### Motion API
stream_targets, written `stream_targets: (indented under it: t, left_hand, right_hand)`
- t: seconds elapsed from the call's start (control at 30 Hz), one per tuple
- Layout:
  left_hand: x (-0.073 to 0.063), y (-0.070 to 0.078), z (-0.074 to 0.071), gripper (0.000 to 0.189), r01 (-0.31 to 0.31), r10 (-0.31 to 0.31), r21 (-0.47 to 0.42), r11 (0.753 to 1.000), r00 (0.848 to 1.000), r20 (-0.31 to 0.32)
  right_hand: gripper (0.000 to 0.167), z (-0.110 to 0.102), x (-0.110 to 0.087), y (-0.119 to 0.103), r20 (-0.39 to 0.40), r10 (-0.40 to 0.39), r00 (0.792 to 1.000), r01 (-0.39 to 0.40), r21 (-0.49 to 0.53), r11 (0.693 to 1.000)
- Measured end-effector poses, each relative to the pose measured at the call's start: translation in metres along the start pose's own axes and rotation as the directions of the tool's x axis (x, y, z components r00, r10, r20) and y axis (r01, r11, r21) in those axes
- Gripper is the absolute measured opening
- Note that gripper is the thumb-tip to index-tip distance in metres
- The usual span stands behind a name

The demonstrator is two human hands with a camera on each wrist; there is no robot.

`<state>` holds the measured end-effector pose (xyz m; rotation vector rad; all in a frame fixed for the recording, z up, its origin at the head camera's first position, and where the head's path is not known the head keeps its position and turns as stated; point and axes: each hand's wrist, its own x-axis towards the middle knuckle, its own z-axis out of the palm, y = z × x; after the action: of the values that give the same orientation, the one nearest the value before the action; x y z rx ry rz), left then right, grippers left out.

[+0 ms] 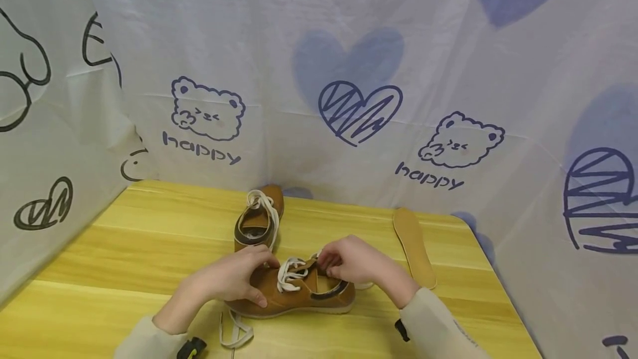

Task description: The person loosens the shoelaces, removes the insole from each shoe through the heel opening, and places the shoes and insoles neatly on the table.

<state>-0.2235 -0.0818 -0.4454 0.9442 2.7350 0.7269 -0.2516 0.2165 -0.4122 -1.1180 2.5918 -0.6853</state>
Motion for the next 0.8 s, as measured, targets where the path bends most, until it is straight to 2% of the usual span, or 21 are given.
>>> stream_targets:
  t: [0.2,0.4,0.63,0.8]
  left_hand:
    - [0.0,0.001,0.001,0.064,0.012,-0.011,0.032,0.999,1.0,-0.01]
    - [0.0,0.004,0.001,0.065,0.037,-0.036,0.046,0.998,0.999,-0.007]
    - [0.0,0.005,0.001,0.064,0.029,-0.029,0.046,0.999,1.0,0.004]
    - [0.001,0.005,0.002,0.064,0.031,-0.031,0.045,0.999,1.0,0.002]
  right_hand:
    - [0.021,0.002,0.009,0.006,0.069,0.057,0.996,-0.061,0.047,0.997]
    - [0.023,0.004,0.015,0.008,0.088,0.098,0.991,-0.1,0.023,0.995]
    - [0.024,0.006,0.018,0.008,0.118,0.159,0.98,-0.164,0.027,0.986]
    - [0.025,0.008,0.017,0.007,0.122,0.155,0.98,-0.162,0.045,0.986]
